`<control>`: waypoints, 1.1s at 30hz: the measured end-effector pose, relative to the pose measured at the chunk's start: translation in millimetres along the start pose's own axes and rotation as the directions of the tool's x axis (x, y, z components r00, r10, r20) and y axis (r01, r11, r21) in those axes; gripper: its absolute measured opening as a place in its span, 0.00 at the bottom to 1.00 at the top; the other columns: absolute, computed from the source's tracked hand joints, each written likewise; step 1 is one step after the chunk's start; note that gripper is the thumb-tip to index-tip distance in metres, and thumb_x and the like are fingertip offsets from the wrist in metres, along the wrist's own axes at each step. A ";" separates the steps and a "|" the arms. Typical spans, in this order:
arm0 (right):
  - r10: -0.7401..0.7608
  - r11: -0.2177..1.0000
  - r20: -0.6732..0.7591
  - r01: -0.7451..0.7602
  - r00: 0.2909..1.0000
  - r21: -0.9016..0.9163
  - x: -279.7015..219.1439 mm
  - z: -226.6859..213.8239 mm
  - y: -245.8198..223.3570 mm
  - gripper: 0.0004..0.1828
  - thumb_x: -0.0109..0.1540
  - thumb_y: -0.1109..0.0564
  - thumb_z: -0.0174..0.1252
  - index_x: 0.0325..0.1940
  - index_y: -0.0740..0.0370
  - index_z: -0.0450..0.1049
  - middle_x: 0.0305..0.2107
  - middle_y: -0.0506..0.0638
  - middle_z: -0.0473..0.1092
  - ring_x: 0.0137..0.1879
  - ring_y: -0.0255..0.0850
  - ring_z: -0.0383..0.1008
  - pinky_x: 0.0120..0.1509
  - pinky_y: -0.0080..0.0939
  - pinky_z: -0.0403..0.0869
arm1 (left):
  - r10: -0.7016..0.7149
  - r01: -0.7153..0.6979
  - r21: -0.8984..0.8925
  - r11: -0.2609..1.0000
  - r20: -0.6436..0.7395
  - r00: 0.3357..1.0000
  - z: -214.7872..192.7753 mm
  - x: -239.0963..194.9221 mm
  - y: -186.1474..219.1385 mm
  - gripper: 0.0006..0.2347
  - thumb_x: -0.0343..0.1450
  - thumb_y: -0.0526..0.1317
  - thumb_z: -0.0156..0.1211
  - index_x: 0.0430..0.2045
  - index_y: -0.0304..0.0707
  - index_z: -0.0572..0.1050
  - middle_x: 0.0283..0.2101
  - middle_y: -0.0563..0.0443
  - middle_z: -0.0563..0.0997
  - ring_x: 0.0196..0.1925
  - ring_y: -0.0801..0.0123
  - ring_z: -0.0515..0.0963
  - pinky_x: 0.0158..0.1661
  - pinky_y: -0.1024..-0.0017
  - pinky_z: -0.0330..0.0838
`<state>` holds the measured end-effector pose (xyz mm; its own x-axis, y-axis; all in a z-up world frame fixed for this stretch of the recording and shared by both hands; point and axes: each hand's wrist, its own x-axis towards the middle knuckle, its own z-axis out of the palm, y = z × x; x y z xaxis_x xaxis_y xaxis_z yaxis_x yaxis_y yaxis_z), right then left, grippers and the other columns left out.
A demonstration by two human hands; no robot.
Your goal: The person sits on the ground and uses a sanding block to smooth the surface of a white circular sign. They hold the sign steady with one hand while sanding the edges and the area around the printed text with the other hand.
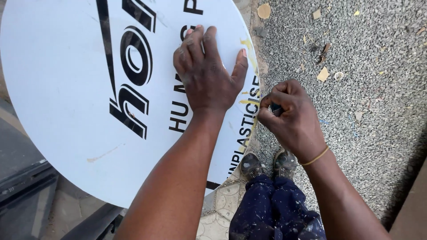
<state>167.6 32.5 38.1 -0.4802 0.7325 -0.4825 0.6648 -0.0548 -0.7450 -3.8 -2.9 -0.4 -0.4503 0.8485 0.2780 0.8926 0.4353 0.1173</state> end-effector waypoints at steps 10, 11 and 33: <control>0.059 0.884 -0.076 -0.017 0.995 0.468 -17.9 19.8 69.2 0.10 0.59 0.65 0.51 0.23 0.66 0.72 0.31 0.52 0.71 0.35 0.40 0.68 0.45 0.36 0.69 | 0.003 -0.003 0.028 1.000 -0.014 1.000 1.9 -0.7 -2.0 0.27 0.73 0.57 0.58 0.58 0.36 0.64 0.60 0.38 0.67 0.65 0.47 0.67 0.66 0.46 0.59; 0.098 0.860 -0.077 -0.046 0.992 0.508 -21.3 20.4 73.2 0.09 0.61 0.66 0.52 0.25 0.66 0.72 0.32 0.51 0.69 0.35 0.39 0.68 0.43 0.36 0.70 | 0.006 -0.006 0.028 1.000 -0.010 1.000 1.4 -0.7 -2.1 0.27 0.73 0.57 0.59 0.58 0.36 0.64 0.60 0.39 0.67 0.65 0.47 0.66 0.66 0.46 0.59; 0.386 0.417 0.577 -0.694 0.720 0.587 -23.3 -55.1 118.4 0.09 0.68 0.63 0.48 0.48 0.70 0.71 0.37 0.63 0.72 0.40 0.53 0.75 0.43 0.51 0.78 | -0.112 0.117 -0.058 0.991 0.082 0.990 -5.3 -33.3 34.2 0.31 0.75 0.59 0.58 0.65 0.35 0.60 0.65 0.34 0.63 0.70 0.43 0.61 0.68 0.44 0.54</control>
<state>289.0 46.3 -13.5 -0.4196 0.1142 -0.9005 0.2750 -0.9295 -0.2460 41.8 -17.9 -0.5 -0.5477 0.8162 0.1841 0.8336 0.5133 0.2043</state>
